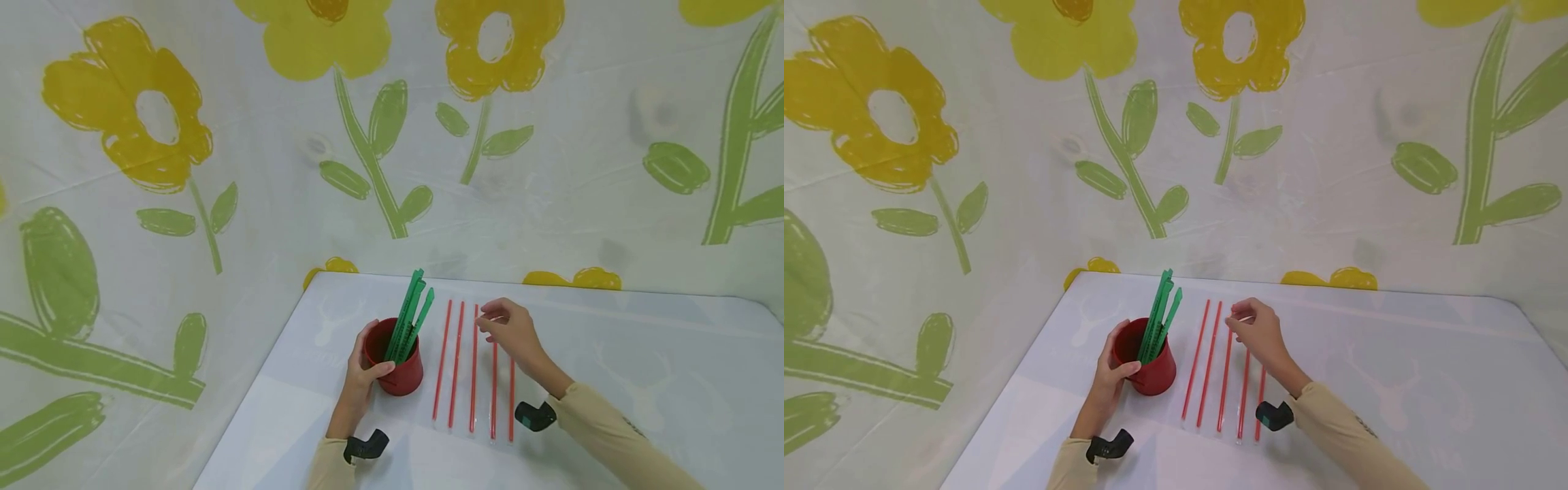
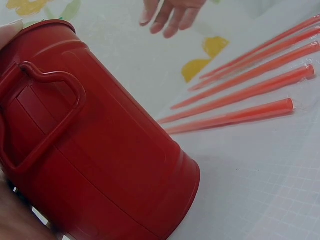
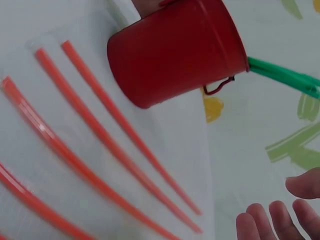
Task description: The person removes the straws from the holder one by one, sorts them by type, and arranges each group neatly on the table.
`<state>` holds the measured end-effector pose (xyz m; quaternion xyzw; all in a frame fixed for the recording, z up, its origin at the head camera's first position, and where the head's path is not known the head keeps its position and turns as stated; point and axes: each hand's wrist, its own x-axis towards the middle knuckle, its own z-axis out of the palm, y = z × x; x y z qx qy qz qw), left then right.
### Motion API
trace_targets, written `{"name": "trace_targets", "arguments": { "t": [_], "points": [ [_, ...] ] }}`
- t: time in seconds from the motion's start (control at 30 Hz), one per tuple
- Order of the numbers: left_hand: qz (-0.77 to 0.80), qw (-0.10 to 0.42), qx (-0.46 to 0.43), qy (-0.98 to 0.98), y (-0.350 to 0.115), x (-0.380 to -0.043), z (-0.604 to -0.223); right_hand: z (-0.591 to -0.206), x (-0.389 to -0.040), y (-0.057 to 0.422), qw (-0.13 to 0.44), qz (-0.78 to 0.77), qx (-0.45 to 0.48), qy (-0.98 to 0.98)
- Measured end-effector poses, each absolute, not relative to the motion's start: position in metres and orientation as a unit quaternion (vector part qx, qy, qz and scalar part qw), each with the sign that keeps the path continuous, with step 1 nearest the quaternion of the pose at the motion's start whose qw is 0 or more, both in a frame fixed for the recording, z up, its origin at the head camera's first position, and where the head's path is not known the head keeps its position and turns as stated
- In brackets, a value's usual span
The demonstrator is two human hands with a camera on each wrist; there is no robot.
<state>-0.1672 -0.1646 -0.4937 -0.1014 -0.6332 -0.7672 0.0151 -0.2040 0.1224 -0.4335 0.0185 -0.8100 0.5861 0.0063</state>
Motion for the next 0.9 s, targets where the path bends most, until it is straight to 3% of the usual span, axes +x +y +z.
{"name": "trace_targets", "arguments": {
  "t": [0.9],
  "points": [
    [-0.753,0.015,-0.102,-0.649,-0.166,-0.168,-0.493,-0.403,-0.2,0.055,-0.018,0.65,0.086,-0.755]
  ]
}}
